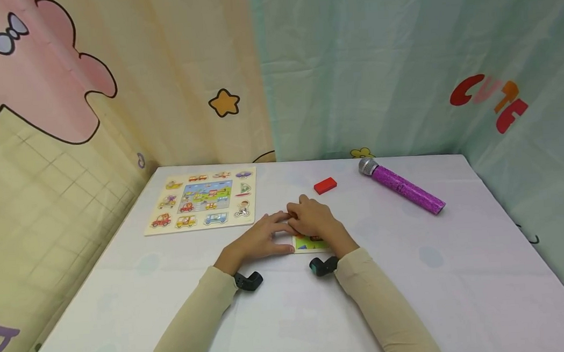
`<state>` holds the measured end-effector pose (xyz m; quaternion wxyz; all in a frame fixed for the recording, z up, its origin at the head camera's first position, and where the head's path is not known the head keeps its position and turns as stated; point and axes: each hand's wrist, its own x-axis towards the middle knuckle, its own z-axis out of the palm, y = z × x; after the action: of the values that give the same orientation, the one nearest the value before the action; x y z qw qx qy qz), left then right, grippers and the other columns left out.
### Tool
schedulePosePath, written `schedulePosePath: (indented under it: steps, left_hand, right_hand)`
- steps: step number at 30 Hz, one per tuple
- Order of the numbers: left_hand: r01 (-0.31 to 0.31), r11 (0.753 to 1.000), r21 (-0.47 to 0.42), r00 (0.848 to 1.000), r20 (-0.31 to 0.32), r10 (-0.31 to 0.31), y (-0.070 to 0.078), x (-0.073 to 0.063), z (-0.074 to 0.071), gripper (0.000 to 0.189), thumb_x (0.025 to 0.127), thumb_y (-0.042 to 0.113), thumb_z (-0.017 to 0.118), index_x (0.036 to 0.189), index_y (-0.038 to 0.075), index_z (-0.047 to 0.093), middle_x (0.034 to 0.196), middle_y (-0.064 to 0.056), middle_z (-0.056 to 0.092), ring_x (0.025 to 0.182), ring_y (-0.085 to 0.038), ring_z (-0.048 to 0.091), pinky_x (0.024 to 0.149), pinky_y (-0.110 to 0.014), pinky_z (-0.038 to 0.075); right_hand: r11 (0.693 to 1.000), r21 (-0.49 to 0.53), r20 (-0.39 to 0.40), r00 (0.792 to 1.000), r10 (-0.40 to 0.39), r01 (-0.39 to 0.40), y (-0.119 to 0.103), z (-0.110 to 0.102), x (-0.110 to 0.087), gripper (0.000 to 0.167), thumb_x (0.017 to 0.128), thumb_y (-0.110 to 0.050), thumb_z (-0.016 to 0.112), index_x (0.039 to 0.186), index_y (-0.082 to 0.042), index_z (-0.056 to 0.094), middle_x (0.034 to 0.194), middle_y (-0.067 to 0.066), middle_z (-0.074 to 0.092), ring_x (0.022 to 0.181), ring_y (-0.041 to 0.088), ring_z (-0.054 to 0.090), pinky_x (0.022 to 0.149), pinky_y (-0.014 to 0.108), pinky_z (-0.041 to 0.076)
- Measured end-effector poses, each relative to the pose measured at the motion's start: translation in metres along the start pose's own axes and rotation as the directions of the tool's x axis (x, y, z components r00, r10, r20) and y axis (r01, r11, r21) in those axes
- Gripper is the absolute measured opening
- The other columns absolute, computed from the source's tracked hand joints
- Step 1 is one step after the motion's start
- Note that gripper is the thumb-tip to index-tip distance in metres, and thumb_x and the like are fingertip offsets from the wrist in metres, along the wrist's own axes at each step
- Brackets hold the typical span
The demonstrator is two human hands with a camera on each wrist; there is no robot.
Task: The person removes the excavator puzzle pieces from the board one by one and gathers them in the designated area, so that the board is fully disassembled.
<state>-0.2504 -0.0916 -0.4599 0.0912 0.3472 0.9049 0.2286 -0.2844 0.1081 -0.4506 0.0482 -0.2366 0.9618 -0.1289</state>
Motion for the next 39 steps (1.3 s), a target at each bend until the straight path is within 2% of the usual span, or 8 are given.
schedulePosePath:
  steps: [8,13,19,22,25,29,34,39]
  left_hand:
    - [-0.008,1.0,0.0,1.0,-0.003,0.008,0.002,0.002,0.0,0.043,0.09,0.049,0.074,0.128,0.029,0.07,0.158,-0.003,0.039,0.15,-0.023,0.025,0.122,-0.05,0.012]
    - [-0.009,1.0,-0.001,1.0,-0.003,0.009,0.002,0.002,0.0,0.04,0.09,0.048,0.075,0.126,0.029,0.071,0.158,-0.002,0.04,0.15,-0.024,0.025,0.122,-0.049,0.011]
    - [0.004,1.0,0.007,1.0,-0.021,-0.004,0.003,0.001,0.0,0.039,0.09,0.047,0.075,0.125,0.029,0.071,0.154,-0.003,0.043,0.147,-0.025,0.031,0.122,-0.049,0.016]
    - [0.02,0.999,0.031,0.999,-0.028,-0.019,0.005,-0.002,0.0,0.04,0.09,0.047,0.074,0.126,0.029,0.072,0.151,-0.003,0.046,0.142,-0.025,0.037,0.119,-0.047,0.024]
    - [0.003,0.998,0.056,0.999,-0.042,-0.001,0.006,-0.005,-0.001,0.039,0.091,0.046,0.074,0.126,0.028,0.072,0.149,-0.003,0.048,0.14,-0.026,0.04,0.117,-0.045,0.03]
    - [-0.034,0.996,0.078,0.997,-0.064,0.039,0.006,-0.004,-0.004,0.036,0.092,0.043,0.074,0.125,0.027,0.073,0.148,-0.002,0.05,0.139,-0.024,0.041,0.117,-0.043,0.03]
    - [-0.036,0.997,0.063,0.997,-0.07,0.04,0.005,-0.002,-0.004,0.036,0.092,0.043,0.075,0.124,0.027,0.073,0.148,-0.001,0.05,0.139,-0.023,0.04,0.117,-0.041,0.029]
    - [-0.034,0.998,0.059,0.998,-0.05,0.037,0.004,-0.002,0.002,0.036,0.092,0.044,0.074,0.124,0.026,0.073,0.149,-0.001,0.049,0.14,-0.023,0.039,0.117,-0.042,0.029]
  right_hand:
    - [0.998,0.051,0.004,1.0,0.028,-0.028,0.003,-0.003,-0.003,0.01,0.094,-0.024,0.06,0.103,-0.02,0.06,0.096,0.006,0.049,0.076,0.021,0.053,0.059,0.033,0.047]
    - [0.994,0.111,0.028,1.0,-0.008,0.005,0.008,-0.004,-0.006,0.015,0.098,-0.022,0.055,0.108,-0.02,0.065,0.099,0.004,0.05,0.08,0.021,0.053,0.066,0.035,0.049]
    - [0.979,0.195,0.034,0.998,-0.061,0.053,0.014,-0.01,-0.009,0.017,0.098,-0.011,0.052,0.106,-0.016,0.066,0.093,0.003,0.054,0.082,0.021,0.052,0.074,0.037,0.05]
    - [0.976,0.202,0.048,0.995,-0.087,0.076,0.014,-0.012,-0.008,0.017,0.098,-0.01,0.052,0.107,-0.015,0.065,0.093,0.002,0.055,0.083,0.02,0.052,0.074,0.036,0.049]
    - [0.977,0.195,0.049,0.994,-0.099,0.087,0.013,-0.014,-0.007,0.018,0.098,-0.009,0.052,0.109,-0.016,0.064,0.093,0.002,0.055,0.083,0.021,0.052,0.074,0.036,0.048]
    - [0.979,0.185,0.051,0.993,-0.102,0.091,0.013,-0.017,-0.006,0.02,0.098,-0.009,0.053,0.112,-0.017,0.064,0.095,0.002,0.056,0.083,0.02,0.053,0.073,0.036,0.049]
    - [0.982,0.175,0.062,0.995,-0.081,0.069,0.013,-0.016,-0.005,0.018,0.099,-0.011,0.054,0.111,-0.02,0.064,0.096,0.001,0.055,0.081,0.02,0.054,0.072,0.035,0.05]
    - [0.99,0.132,0.081,0.995,-0.054,0.043,0.012,-0.009,-0.006,0.011,0.1,-0.017,0.056,0.107,-0.023,0.061,0.093,0.001,0.054,0.077,0.02,0.054,0.066,0.033,0.049]
